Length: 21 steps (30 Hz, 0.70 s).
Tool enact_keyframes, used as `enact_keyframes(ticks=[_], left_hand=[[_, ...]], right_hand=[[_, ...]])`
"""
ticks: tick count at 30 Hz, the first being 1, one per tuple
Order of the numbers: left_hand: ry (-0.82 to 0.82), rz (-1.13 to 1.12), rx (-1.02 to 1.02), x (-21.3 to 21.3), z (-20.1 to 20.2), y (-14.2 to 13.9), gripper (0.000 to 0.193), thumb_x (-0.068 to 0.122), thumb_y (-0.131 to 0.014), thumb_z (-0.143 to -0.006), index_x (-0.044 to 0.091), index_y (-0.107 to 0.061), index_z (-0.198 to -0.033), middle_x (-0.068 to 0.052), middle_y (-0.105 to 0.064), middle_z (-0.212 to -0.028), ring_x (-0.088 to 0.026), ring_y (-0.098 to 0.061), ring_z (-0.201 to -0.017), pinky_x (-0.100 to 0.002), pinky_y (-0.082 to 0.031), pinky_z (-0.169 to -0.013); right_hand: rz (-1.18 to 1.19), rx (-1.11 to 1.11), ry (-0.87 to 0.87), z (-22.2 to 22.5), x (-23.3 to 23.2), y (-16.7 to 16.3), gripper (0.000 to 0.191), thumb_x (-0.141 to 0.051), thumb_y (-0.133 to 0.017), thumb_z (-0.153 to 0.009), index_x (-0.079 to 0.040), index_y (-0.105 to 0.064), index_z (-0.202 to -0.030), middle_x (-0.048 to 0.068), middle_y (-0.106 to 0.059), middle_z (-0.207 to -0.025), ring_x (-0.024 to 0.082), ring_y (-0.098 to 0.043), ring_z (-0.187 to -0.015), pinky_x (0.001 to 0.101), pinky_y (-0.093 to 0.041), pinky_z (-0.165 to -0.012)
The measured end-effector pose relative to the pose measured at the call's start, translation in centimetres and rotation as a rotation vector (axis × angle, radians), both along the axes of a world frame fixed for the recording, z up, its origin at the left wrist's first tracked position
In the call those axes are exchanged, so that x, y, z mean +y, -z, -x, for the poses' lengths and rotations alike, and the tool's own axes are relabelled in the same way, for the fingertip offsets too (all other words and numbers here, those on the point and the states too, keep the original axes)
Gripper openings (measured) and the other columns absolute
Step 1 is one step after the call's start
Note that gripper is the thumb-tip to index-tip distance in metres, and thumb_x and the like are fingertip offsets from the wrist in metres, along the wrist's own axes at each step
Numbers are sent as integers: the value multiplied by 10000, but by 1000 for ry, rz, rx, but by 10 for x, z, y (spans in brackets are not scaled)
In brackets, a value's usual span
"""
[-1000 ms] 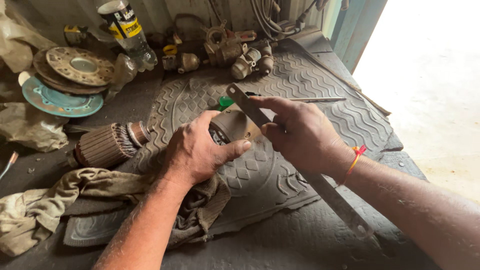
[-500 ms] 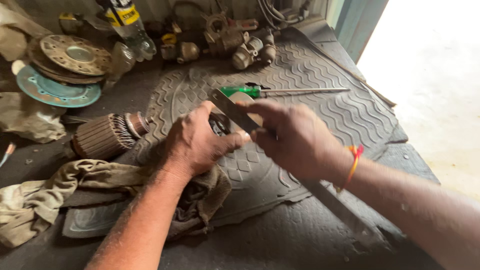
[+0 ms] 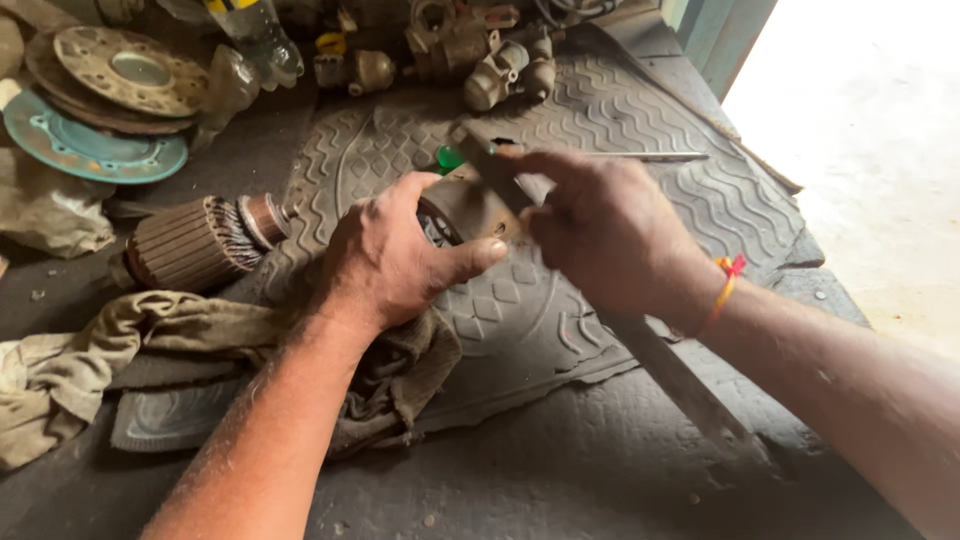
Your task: The person holds a cylindrical metal component and uses a green-handled screwdriver to scrape and clean its surface. They rotate the part to access different areas and continue scraping throughout the clip.
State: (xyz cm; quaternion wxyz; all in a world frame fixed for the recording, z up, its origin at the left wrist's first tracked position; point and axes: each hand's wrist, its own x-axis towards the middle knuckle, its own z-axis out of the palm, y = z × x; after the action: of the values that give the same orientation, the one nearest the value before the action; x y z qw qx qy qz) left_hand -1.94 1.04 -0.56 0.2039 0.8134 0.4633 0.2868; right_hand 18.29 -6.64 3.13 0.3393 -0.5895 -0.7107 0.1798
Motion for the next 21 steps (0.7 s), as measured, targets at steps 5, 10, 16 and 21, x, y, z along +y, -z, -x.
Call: enact_keyframes(ticks=[5,10,16,21], left_hand=[[-26,58,64,1,0,0,1047,794,-774,-557,84,-609,-1309,-144,-757,-1131,-282,-730,-1068,-433,-575,-907],[-21,-44,58,2,1,1,1091,805,-789,-588,61,-588,-1360,-205,-719,-1169,-340,-692,-1102,-468,-552,-914],[-19,19,31,-2,-1,-2,1053,780,-784,-565,73,-600,-1324,-169,-739,-1141,-315,-717,-1070,-453,-563,-903],[-105,181,173,-5,-6,-11,953,721,-775,-569,100,-617,-1275,-131,-767,-1079,-283,-758,-1017,-417,-597,-897]], right_hand=[[20,-71,14,0,0,-2,521,-118,-647,-907,-195,-594,-1419,49,-701,-606,88,-599,-465,322,-487,-438],[-46,-98,9,-1,0,2,519,-135,-662,-885,-203,-610,-1397,47,-706,-578,117,-615,-430,342,-481,-425],[-175,-151,38,-5,0,0,467,-94,-658,-902,-146,-652,-1366,114,-653,-599,188,-613,-460,367,-483,-459],[33,-254,18,3,-6,-8,529,-224,-639,-957,-252,-563,-1480,75,-672,-588,180,-648,-455,360,-526,-438]])
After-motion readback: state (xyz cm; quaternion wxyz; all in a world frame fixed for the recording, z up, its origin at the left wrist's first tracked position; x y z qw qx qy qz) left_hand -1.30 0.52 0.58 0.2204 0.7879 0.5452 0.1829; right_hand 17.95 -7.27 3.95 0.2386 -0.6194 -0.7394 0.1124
